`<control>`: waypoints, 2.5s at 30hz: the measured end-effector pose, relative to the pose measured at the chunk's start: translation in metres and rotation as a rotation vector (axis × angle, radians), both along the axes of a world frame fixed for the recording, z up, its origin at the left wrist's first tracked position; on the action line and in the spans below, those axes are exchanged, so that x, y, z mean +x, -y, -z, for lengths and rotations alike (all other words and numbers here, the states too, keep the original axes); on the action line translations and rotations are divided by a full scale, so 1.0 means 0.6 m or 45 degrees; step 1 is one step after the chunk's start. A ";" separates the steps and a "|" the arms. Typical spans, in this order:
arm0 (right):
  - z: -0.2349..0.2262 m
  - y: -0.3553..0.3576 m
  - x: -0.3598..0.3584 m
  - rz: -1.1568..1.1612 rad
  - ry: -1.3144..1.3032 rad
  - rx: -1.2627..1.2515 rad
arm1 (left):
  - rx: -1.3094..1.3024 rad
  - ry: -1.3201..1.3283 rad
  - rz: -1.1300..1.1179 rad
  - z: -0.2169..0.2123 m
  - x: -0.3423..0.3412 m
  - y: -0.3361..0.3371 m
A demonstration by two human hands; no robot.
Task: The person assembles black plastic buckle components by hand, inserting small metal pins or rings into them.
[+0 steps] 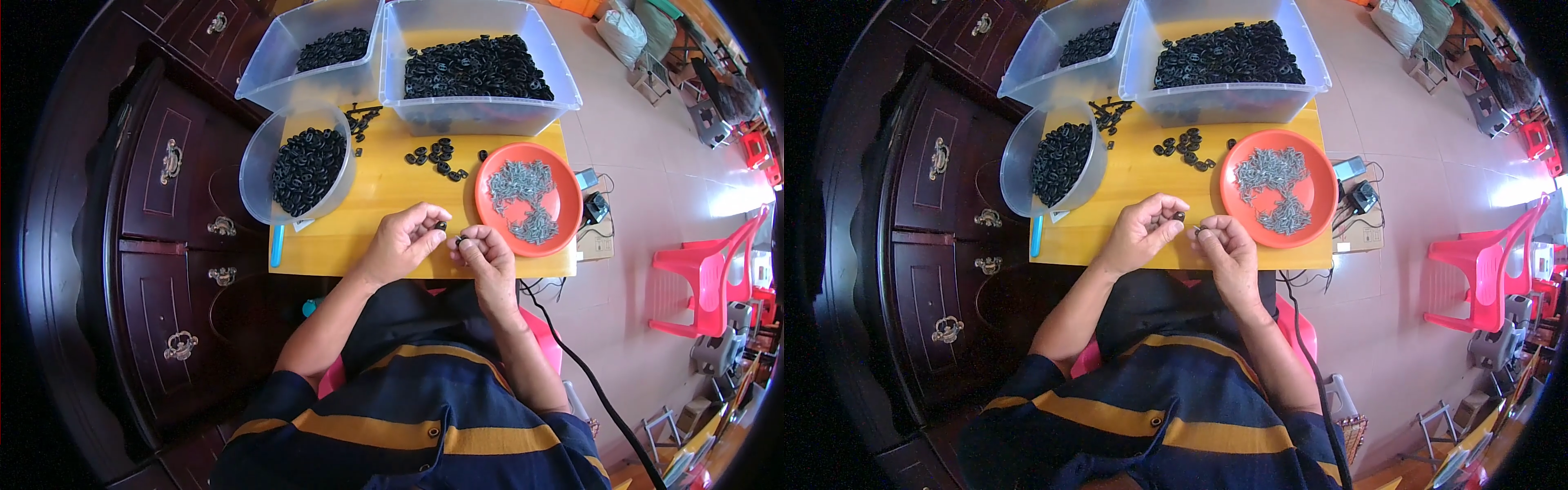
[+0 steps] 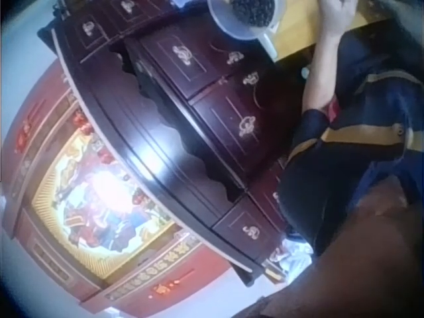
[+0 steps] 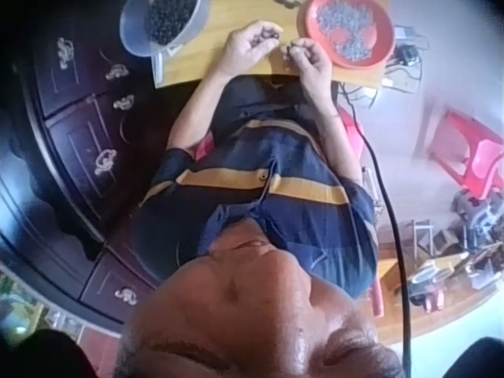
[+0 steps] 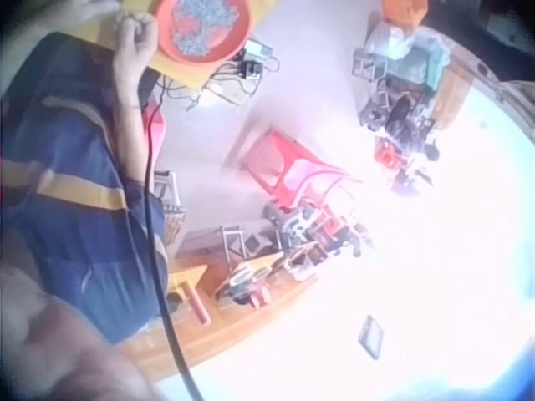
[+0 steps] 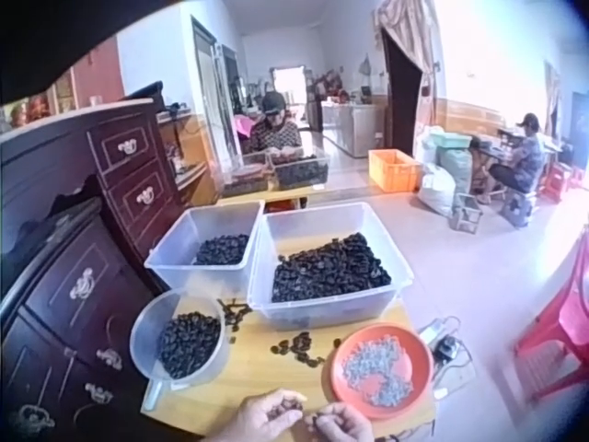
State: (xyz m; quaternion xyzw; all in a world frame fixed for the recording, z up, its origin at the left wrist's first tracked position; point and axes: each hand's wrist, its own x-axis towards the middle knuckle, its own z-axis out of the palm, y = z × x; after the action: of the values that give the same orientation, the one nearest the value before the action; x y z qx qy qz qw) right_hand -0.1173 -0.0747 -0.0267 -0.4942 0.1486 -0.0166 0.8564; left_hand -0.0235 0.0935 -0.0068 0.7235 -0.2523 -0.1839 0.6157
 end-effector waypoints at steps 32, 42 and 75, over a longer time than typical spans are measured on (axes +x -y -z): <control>-0.001 0.005 -0.005 -0.015 0.009 0.003 | 0.044 0.151 -0.015 0.013 0.007 -0.025; 0.001 0.003 -0.006 -0.029 0.007 0.006 | -0.110 -0.083 -0.181 0.002 -0.005 -0.010; 0.008 0.002 -0.005 -0.079 0.024 0.024 | 0.004 0.014 0.055 -0.013 -0.011 -0.003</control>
State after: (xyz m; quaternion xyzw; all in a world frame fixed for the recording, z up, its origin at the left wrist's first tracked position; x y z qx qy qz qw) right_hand -0.1204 -0.0756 -0.0313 -0.4901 0.1251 0.0068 0.8626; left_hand -0.0302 0.0950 0.0013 0.7198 -0.2708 -0.1935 0.6092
